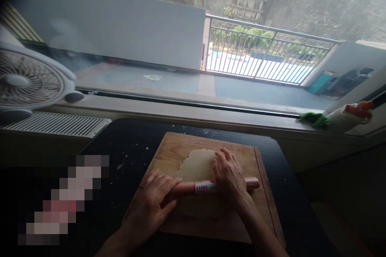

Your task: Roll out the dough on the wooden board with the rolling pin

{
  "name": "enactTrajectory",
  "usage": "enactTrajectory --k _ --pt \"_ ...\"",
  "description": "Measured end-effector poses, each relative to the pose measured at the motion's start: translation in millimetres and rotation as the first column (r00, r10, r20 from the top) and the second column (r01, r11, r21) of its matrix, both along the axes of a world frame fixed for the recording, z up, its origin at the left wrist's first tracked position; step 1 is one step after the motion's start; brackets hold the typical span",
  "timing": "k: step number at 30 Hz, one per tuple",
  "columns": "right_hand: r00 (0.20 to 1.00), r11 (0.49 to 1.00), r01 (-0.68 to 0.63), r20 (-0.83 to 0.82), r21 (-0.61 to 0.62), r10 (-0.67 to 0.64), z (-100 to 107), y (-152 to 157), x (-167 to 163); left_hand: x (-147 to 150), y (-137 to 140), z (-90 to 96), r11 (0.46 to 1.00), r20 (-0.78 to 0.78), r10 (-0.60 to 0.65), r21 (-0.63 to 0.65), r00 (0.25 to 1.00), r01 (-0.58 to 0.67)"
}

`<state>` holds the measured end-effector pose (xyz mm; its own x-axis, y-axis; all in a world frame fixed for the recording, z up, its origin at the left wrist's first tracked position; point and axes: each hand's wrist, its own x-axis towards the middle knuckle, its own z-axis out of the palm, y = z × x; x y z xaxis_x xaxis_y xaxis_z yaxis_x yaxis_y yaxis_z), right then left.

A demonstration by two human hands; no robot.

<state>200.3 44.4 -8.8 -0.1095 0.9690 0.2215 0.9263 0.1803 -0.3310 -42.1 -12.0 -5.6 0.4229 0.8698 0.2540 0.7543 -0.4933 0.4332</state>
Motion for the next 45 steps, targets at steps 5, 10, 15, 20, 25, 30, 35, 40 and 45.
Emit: enactTrajectory --k 5,10,15,20,25,30,35,40,45 --pt "0.989 0.990 -0.142 0.047 -0.006 0.142 6 -31 -11 -34 3 -6.4 0.999 0.020 -0.011 -0.030 1.000 0.011" --pt "0.983 0.988 -0.154 0.096 -0.019 0.155 11 -6 -39 -51 4 -14.7 0.994 0.060 0.102 -0.041 0.993 -0.100" --pt "0.990 0.993 -0.108 0.088 -0.055 0.112 16 49 -61 -41 7 -19.5 0.989 0.098 0.149 -0.012 0.984 -0.149" --pt "0.985 0.993 -0.112 0.135 0.029 0.107 8 7 -48 -41 3 -16.8 0.993 0.035 0.113 0.032 0.993 -0.114" --pt "0.979 0.989 -0.113 0.180 0.100 0.094 -8 -47 -27 -37 4 -11.2 0.997 0.011 0.068 0.030 0.998 -0.068" --pt "0.990 0.998 -0.024 0.137 0.057 0.016 -1 -1 -42 -34 9 -11.8 0.995 0.017 0.096 0.017 0.995 -0.096" --pt "0.995 1.000 -0.003 0.097 -0.018 0.005 10 34 -57 -38 1 -13.8 0.988 0.027 0.146 0.057 0.989 -0.147" --pt "0.992 0.995 -0.052 0.123 0.083 0.042 -3 -23 -36 -39 -3 -10.8 0.994 0.000 0.104 0.033 0.995 -0.104" --pt "0.988 0.989 -0.077 0.141 0.127 0.059 -12 -48 -23 -38 2 -7.9 0.996 0.010 0.082 -0.021 0.997 -0.082"
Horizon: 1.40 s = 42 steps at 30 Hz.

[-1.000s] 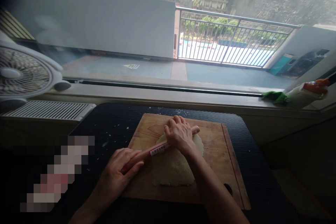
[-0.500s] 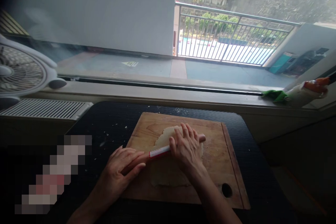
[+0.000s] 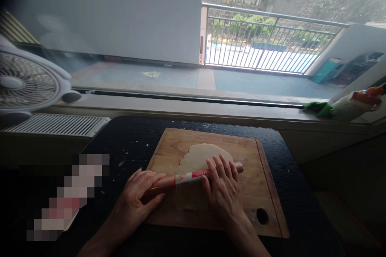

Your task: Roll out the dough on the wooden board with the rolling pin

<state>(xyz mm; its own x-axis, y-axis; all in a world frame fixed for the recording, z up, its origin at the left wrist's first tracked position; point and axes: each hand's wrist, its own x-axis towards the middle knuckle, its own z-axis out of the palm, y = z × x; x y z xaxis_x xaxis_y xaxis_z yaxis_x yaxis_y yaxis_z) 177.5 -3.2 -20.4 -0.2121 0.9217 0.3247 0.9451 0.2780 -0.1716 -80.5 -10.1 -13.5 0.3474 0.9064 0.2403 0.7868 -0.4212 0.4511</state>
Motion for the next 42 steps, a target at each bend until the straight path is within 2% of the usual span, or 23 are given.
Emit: enactTrajectory --k 4,8,11,16,18,20,25,28,31,34,37,39,42 --pt "0.998 0.996 0.058 -0.024 -0.063 -0.060 12 46 -13 -6 -3 -4.6 0.999 0.051 0.047 -0.013 0.998 -0.046" --pt "0.999 0.992 0.001 -0.043 -0.126 -0.007 23 82 -25 -12 -12 -9.4 0.993 0.082 0.114 0.004 0.990 -0.115" --pt "0.999 0.995 0.020 -0.035 -0.097 -0.023 20 69 -22 -11 -14 -7.9 0.993 0.095 0.116 0.020 0.989 -0.119" --pt "1.000 1.000 0.026 0.017 -0.004 -0.026 2 7 3 -1 -9 4.6 0.997 0.115 0.043 -0.071 0.992 -0.035" --pt "0.999 1.000 0.016 0.032 0.011 -0.016 -2 -5 10 2 -6 8.7 0.994 0.131 0.026 -0.106 0.991 -0.012" --pt "0.999 0.999 0.029 0.030 0.018 -0.029 -3 1 10 2 -5 9.2 0.994 0.154 0.029 -0.113 0.988 -0.011" --pt "0.997 0.997 0.070 -0.017 -0.038 -0.071 7 64 -10 -8 -13 -2.0 0.992 0.156 0.119 -0.059 0.980 -0.111" --pt "0.997 0.997 0.062 -0.042 -0.044 -0.063 12 82 -20 -13 -20 -6.5 0.987 0.148 0.162 -0.040 0.976 -0.158" --pt "0.997 0.999 0.045 -0.056 0.003 -0.045 8 60 -12 -13 -21 -4.9 0.989 0.135 0.145 -0.045 0.980 -0.140" --pt "0.999 0.998 -0.005 -0.047 0.066 0.008 0 13 8 -7 -16 0.2 0.995 0.130 0.097 -0.049 0.987 -0.091" --pt "1.000 0.998 -0.026 0.000 0.059 0.026 -5 -24 23 -2 -9 5.3 0.995 0.146 0.066 -0.085 0.987 -0.054" --pt "1.000 0.999 -0.015 0.019 0.031 0.014 -5 -27 24 0 -7 6.2 0.993 0.157 0.062 -0.106 0.986 -0.046" --pt "0.999 0.999 0.049 0.010 -0.005 -0.049 0 4 15 -2 -8 2.5 0.995 0.153 0.070 -0.082 0.986 -0.058"
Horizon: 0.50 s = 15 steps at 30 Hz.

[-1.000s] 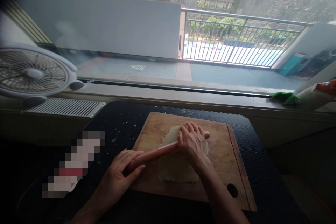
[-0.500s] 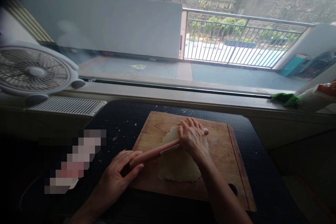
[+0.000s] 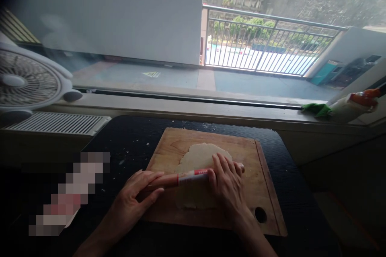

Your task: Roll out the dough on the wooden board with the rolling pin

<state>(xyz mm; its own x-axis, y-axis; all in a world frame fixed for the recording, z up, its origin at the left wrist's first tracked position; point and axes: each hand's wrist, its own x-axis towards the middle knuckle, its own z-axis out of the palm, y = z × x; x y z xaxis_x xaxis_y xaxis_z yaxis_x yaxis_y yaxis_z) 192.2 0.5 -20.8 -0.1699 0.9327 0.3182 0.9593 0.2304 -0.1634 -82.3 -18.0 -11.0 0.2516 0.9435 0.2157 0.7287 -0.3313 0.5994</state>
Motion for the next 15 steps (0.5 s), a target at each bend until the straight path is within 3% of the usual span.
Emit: enactTrajectory --k 4,7,10,15 --pt "1.000 0.993 0.009 -0.016 -0.121 -0.011 13 71 -23 -7 -8 -8.7 0.997 -0.027 0.043 0.059 0.999 -0.041" --pt "0.999 0.976 -0.032 -0.032 -0.216 0.026 22 98 -35 -11 -13 -12.8 0.995 -0.055 0.067 0.082 0.996 -0.063" --pt "0.999 0.985 -0.036 -0.038 -0.168 0.030 23 80 -33 -13 -13 -14.4 0.993 -0.083 0.064 0.101 0.994 -0.056" --pt "0.998 0.998 -0.056 0.022 -0.002 0.056 3 -4 -9 -6 -5 -9.6 0.994 -0.094 0.009 0.109 0.996 0.001"
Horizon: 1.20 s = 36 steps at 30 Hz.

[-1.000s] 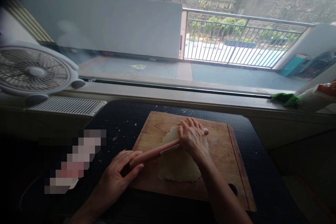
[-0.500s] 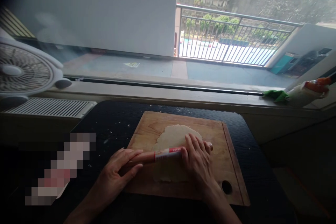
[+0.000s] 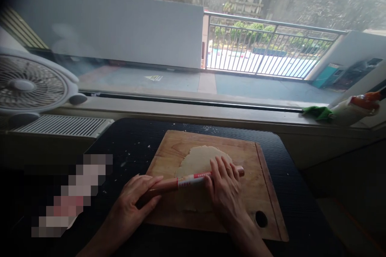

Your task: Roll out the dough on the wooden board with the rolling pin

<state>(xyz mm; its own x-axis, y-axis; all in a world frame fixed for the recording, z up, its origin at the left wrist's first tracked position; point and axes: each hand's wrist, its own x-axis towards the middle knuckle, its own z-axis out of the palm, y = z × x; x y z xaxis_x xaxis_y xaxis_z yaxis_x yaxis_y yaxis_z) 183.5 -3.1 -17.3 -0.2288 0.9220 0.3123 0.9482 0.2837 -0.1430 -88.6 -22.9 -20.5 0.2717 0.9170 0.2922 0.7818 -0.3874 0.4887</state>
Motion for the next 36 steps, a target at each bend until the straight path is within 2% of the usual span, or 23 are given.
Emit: enactTrajectory --k 3,5,8,12,15,18,23,26,28,31,34,36 --pt "0.999 0.999 -0.018 0.043 0.032 0.017 -9 -25 9 5 6 3.8 0.999 0.009 -0.026 -0.023 1.000 0.026" --pt "0.999 0.999 -0.005 0.047 0.034 0.003 -11 -17 8 7 8 4.0 1.000 0.021 -0.021 -0.018 1.000 0.021" --pt "0.999 0.999 0.038 0.021 -0.002 -0.038 -5 22 -2 6 5 1.6 1.000 0.016 -0.017 -0.023 1.000 0.017" --pt "0.999 0.990 0.037 -0.020 -0.135 -0.040 12 82 -23 1 -4 -2.0 1.000 -0.005 0.009 -0.002 1.000 -0.009" --pt "0.997 0.982 0.038 -0.053 -0.184 -0.049 21 94 -31 -2 -9 -4.4 0.999 -0.013 0.032 0.036 0.999 -0.031" --pt "0.998 0.993 0.023 -0.054 -0.118 -0.029 17 63 -22 -2 -9 -5.9 0.999 -0.030 0.026 0.043 0.999 -0.024" --pt "1.000 1.000 -0.012 0.028 0.004 0.012 -4 -23 10 6 -1 0.1 1.000 -0.027 -0.021 0.000 0.999 0.021" --pt "0.998 1.000 -0.019 0.066 0.009 0.018 -10 -35 17 10 4 5.5 0.998 -0.002 -0.045 -0.032 0.999 0.045" --pt "0.999 1.000 0.007 0.049 0.008 -0.008 -9 -17 13 11 5 6.8 0.998 0.007 -0.047 -0.046 0.999 0.047" --pt "0.995 0.995 0.095 -0.010 -0.023 -0.095 -2 36 -3 9 2 4.8 0.999 -0.011 -0.033 -0.039 0.999 0.033" --pt "0.994 0.990 0.093 -0.051 -0.106 -0.099 9 84 -22 6 -5 0.6 1.000 -0.022 -0.003 0.002 1.000 0.003" --pt "0.994 0.988 0.074 -0.068 -0.134 -0.084 13 96 -28 3 -9 -2.1 1.000 -0.029 0.019 0.020 0.999 -0.018"
